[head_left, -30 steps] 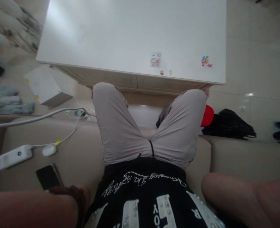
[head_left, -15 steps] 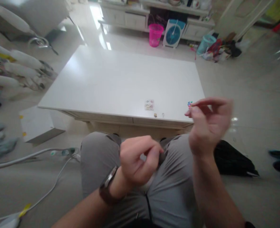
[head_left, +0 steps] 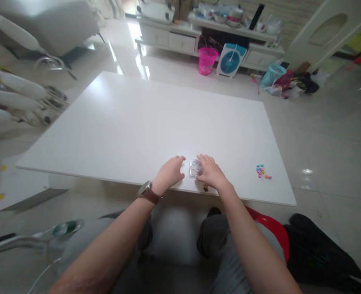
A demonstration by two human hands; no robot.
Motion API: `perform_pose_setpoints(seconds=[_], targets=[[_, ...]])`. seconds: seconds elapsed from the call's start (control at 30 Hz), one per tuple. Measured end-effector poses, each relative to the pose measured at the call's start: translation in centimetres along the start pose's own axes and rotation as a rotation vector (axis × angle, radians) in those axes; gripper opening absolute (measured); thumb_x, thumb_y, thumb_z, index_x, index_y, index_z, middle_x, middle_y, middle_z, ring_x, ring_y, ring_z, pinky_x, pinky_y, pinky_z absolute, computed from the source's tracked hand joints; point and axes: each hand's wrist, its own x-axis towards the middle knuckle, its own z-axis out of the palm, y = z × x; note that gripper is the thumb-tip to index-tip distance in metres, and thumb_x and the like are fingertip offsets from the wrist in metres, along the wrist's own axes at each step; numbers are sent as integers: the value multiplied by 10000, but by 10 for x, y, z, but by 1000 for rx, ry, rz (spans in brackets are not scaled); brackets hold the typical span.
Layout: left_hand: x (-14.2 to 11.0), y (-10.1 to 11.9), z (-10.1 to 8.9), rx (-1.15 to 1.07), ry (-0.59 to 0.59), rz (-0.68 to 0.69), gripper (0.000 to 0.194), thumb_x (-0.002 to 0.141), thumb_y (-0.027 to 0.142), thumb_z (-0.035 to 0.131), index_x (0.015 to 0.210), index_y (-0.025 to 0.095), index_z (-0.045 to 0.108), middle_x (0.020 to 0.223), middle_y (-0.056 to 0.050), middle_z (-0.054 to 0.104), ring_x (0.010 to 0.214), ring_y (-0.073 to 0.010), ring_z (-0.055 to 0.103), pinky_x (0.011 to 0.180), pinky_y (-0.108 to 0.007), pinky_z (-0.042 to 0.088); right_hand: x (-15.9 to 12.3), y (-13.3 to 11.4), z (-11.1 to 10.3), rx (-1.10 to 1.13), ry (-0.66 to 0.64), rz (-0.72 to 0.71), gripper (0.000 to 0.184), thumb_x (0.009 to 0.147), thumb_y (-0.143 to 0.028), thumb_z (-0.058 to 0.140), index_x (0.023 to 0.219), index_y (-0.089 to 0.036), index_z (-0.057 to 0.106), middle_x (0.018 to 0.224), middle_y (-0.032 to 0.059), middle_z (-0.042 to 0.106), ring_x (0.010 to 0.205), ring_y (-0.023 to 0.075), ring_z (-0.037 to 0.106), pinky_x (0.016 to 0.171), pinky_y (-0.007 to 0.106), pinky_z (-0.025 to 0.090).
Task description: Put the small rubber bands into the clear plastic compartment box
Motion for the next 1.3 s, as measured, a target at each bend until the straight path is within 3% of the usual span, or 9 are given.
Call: perform_pose_setpoints(seconds=[0.1,0.2,0.37,0.53,0.7,0.87,1.1,1.3], targets=[[7,1,13,-7,-73,89,729,696,95,708,1390,147,490,1334,-152,608,1235,-294,580,1014,-389,502,7,-3,-3,-16,-58,-14,534,716,-98,685,1221,-199,540,1250,121,578,1181,280,540,1016,424,484],[9,8,18,-43,-54,130,789,715,83,676,1456,146,412,1370,-155,572,1277,-287,544,1046,-388,489,8,-9,-6,37,-63,-38,401,716,-139,694,1085,-200,551,1129,86,567,1074,252,554,955,391,497],[6,13,14,-70,-39,189,494,765,114,647,1240,200,540,1190,-100,615,1115,-250,605,956,-371,523,-2,-18,-15,169,-44,-102,412,691,-160,728,1055,-202,539,1080,48,534,997,218,559,885,346,501],[4,14,14,-30,-17,249,428,739,172,724,1136,201,566,1124,-88,625,1057,-256,609,917,-372,522,-12,-20,-21,147,-57,-118,419,670,-133,743,1045,-188,564,1024,25,515,889,184,568,798,307,492],[0,18,12,-13,0,234,469,724,203,750,1163,199,589,1097,-86,646,1029,-258,632,881,-357,519,-17,-19,-24,146,-31,-120,469,654,-123,756,1086,-181,584,1052,33,530,889,180,582,807,301,496],[0,23,6,55,-55,183,360,707,268,788,1018,204,619,1035,-92,668,965,-268,654,822,-357,521,-18,-18,-23,132,-42,-131,435,654,-171,768,1042,-199,573,1049,34,549,909,192,581,805,310,504],[4,20,-8,72,-25,196,294,753,233,735,1008,209,591,1032,-81,650,918,-243,652,768,-333,516,-8,-21,-19,90,49,-183,400,685,-210,752,1025,-205,540,1089,74,562,1038,256,551,892,380,508],[3,12,-10,37,-27,232,379,737,146,718,1082,210,575,1085,-76,642,991,-246,643,834,-339,525,-3,-21,-23,200,40,-201,440,627,-161,770,1013,-198,561,1037,53,552,967,241,564,878,381,508]])
